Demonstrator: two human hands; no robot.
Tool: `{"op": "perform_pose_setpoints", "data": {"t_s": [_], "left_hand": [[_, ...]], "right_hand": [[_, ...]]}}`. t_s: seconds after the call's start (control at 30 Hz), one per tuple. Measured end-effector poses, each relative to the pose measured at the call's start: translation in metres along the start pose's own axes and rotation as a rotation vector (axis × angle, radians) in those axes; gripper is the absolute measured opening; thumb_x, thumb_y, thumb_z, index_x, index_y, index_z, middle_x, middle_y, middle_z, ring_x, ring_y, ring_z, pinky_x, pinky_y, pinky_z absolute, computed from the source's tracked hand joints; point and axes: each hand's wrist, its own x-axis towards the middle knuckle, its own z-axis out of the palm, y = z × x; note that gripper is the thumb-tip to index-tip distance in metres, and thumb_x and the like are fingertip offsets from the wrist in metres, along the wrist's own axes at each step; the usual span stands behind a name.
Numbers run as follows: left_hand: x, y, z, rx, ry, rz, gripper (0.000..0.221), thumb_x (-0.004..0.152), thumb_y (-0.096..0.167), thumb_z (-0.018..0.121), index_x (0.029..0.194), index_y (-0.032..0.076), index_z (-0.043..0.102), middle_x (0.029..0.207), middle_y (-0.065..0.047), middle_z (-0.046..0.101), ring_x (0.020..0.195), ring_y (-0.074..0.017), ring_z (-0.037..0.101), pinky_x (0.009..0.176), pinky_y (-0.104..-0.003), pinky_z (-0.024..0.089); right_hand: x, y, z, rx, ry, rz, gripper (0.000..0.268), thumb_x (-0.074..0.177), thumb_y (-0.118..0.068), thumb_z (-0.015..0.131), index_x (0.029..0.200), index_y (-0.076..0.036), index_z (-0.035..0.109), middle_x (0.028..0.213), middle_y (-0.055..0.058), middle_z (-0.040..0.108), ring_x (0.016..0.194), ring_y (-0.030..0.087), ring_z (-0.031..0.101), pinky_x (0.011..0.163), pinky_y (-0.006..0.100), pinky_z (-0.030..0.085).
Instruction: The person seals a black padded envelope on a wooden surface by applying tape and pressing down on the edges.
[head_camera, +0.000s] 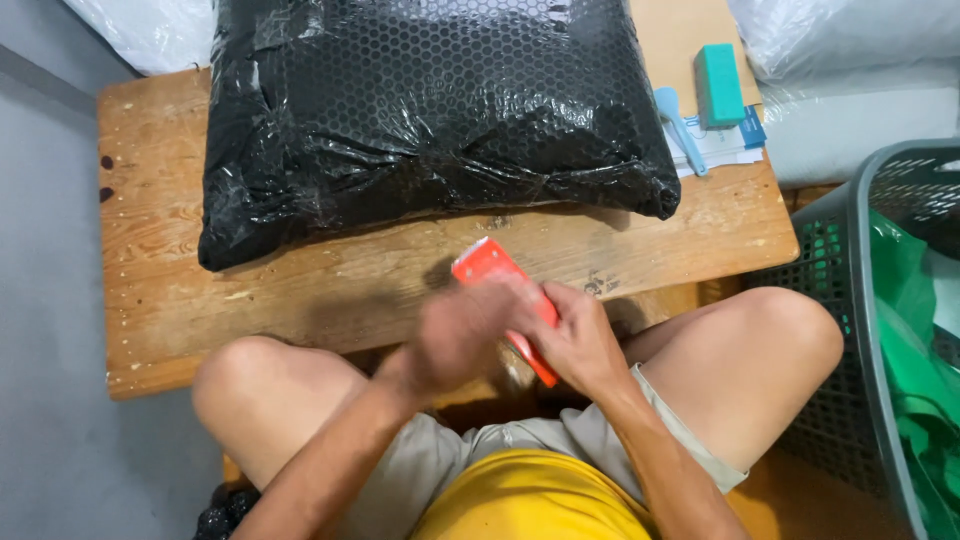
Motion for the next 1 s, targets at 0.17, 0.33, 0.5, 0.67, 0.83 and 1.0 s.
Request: {"op": "perform_pose_setpoints", "data": {"t_s": [0.17, 0.33, 0.5, 0.67, 0.83, 1.0], "left_hand": [[0.081, 0.093, 0.018, -0.391, 0.295, 0.246, 0.020, 0.100, 0.002, 0.059, 0.116, -0.006, 0.068, 0.117, -0.025, 0.073, 0.107, -0.0368, 0.075, 0.099, -0.051, 0.060], [0.073, 0.062, 0.004, -0.941, 0.551, -0.241, 0.050, 0.103, 0.023, 0.057, 0.144, -0.001, 0.042, 0.136, -0.029, 0.059, 0.129, -0.0342, 0.058, 0.113, -0.051, 0.044], [0.069, 0.044, -0.014, -1.377, 0.767, -0.733, 0.068, 0.108, 0.037, 0.049, 0.163, 0.004, 0.027, 0.154, -0.029, 0.047, 0.151, -0.0316, 0.038, 0.125, -0.052, 0.027], [0.075, 0.053, -0.014, -1.354, 0.802, -0.770, 0.075, 0.107, 0.047, 0.046, 0.163, 0.003, 0.025, 0.150, -0.025, 0.053, 0.155, -0.0304, 0.027, 0.126, -0.059, 0.002], [0.080, 0.060, -0.004, -1.391, 0.781, -0.753, 0.084, 0.106, 0.054, 0.042, 0.165, -0.001, 0.017, 0.147, -0.027, 0.055, 0.158, -0.0305, 0.019, 0.125, -0.056, -0.001], [0.063, 0.045, 0.008, -0.919, 0.584, -0.647, 0.101, 0.099, 0.068, 0.046, 0.161, -0.008, 0.021, 0.158, -0.026, 0.042, 0.158, -0.0343, 0.018, 0.128, -0.052, 0.005]], "right_hand": [[0.022, -0.039, 0.030, -0.473, -0.070, 0.135, 0.044, 0.090, -0.059, 0.067, 0.105, -0.018, 0.060, 0.088, 0.020, 0.068, 0.088, 0.037, 0.064, 0.070, 0.053, 0.051], [0.044, -0.011, 0.041, -0.593, 0.350, -1.156, 0.013, 0.089, -0.015, 0.060, 0.082, -0.006, 0.067, 0.074, 0.014, 0.065, 0.078, 0.032, 0.065, 0.076, 0.047, 0.049], [0.063, 0.057, 0.060, -0.516, 0.313, -1.108, 0.061, 0.092, -0.042, 0.066, 0.123, 0.010, 0.063, 0.120, 0.028, 0.066, 0.114, 0.042, 0.065, 0.113, 0.053, 0.046], [0.032, 0.007, 0.025, 0.275, 0.326, -0.515, 0.032, 0.091, -0.017, 0.076, 0.120, -0.003, 0.071, 0.104, 0.010, 0.077, 0.097, 0.020, 0.074, 0.089, 0.035, 0.059], [0.036, -0.003, 0.033, 1.042, 0.032, -0.161, 0.038, 0.102, -0.023, 0.060, 0.132, 0.000, 0.063, 0.115, 0.016, 0.076, 0.100, 0.019, 0.073, 0.078, 0.028, 0.059], [0.028, -0.007, 0.035, 1.289, 0.113, 0.129, 0.015, 0.093, -0.013, 0.075, 0.102, -0.001, 0.071, 0.083, 0.009, 0.067, 0.078, 0.018, 0.062, 0.068, 0.029, 0.052]]}}
